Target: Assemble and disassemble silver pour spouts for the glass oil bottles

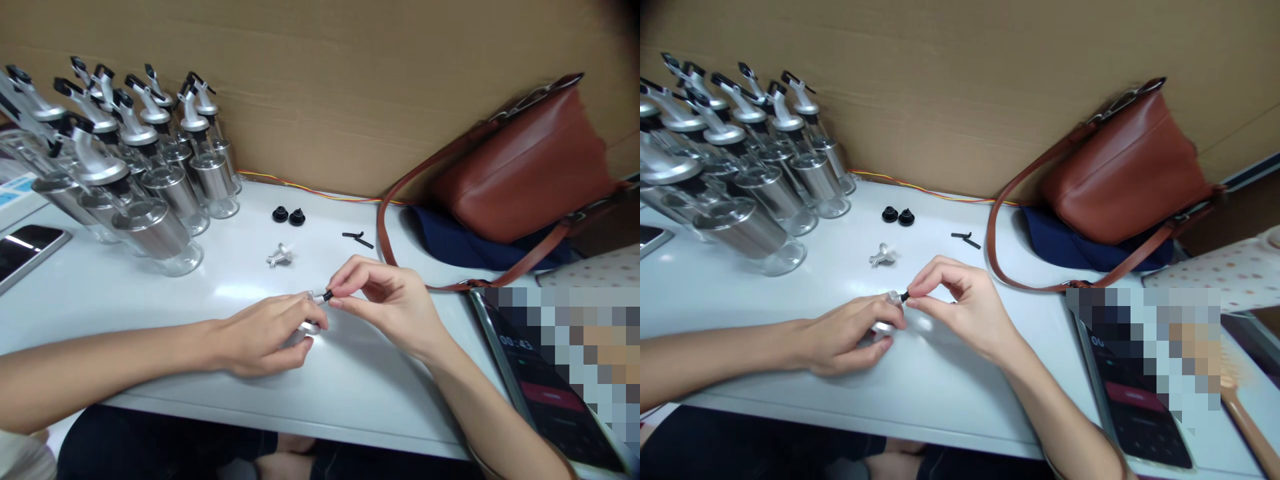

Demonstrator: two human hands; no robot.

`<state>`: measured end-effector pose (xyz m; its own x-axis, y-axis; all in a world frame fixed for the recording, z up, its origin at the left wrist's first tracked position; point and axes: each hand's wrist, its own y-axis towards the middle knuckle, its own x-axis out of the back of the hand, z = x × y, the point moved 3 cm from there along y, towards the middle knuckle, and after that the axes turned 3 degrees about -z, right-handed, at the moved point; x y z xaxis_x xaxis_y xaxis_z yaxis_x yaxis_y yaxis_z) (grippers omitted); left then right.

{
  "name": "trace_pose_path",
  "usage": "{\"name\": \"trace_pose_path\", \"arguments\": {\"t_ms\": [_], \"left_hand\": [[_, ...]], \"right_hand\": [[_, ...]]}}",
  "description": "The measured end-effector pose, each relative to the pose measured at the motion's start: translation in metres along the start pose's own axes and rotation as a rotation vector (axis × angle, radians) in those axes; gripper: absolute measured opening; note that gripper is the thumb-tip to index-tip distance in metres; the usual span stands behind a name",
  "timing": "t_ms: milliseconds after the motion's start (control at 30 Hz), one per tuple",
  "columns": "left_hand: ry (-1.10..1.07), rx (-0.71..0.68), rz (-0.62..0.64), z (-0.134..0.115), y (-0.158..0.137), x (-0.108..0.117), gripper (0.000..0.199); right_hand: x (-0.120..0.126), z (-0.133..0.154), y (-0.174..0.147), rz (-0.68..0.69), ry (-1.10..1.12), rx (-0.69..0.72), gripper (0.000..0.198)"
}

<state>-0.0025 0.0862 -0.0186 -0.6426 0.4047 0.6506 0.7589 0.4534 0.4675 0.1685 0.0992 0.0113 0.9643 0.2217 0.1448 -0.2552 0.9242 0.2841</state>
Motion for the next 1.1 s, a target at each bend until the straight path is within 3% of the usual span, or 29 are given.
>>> {"name": "trace_pose_path", "arguments": {"t_ms": [233, 400, 700, 900, 1100], "left_hand": [[-0.025, 0.018, -0.012, 0.0005, -0.0007, 0.0007, 0.019], [-0.039, 0.016, -0.001, 0.0012, -0.0009, 0.0000, 0.021], [-0.031, 0.086, 0.099, 0.0043, -0.0033, -0.0021, 0.021], [-0.059, 0.130, 0.129, 0.0037, -0.0018, -0.0016, 0.021], [-0.193, 0.168, -0.035, 0.0093, -0.0038, -0.0029, 0.028]], "right_hand": [[-0.0025, 0.0004, -0.0010, 0.032, -0.048, 0.017, 0.023], [-0.0007, -0.0037, -0.0023, 0.014, -0.043, -0.058, 0.023], [-0.0003, -0.0043, -0.0024, 0.028, -0.058, -0.124, 0.029], [0.0009, -0.0067, -0.0034, 0.043, -0.126, -0.088, 0.023], [-0.0044, -0.0042, -0.0050, 0.092, -0.095, -0.082, 0.035]]}}
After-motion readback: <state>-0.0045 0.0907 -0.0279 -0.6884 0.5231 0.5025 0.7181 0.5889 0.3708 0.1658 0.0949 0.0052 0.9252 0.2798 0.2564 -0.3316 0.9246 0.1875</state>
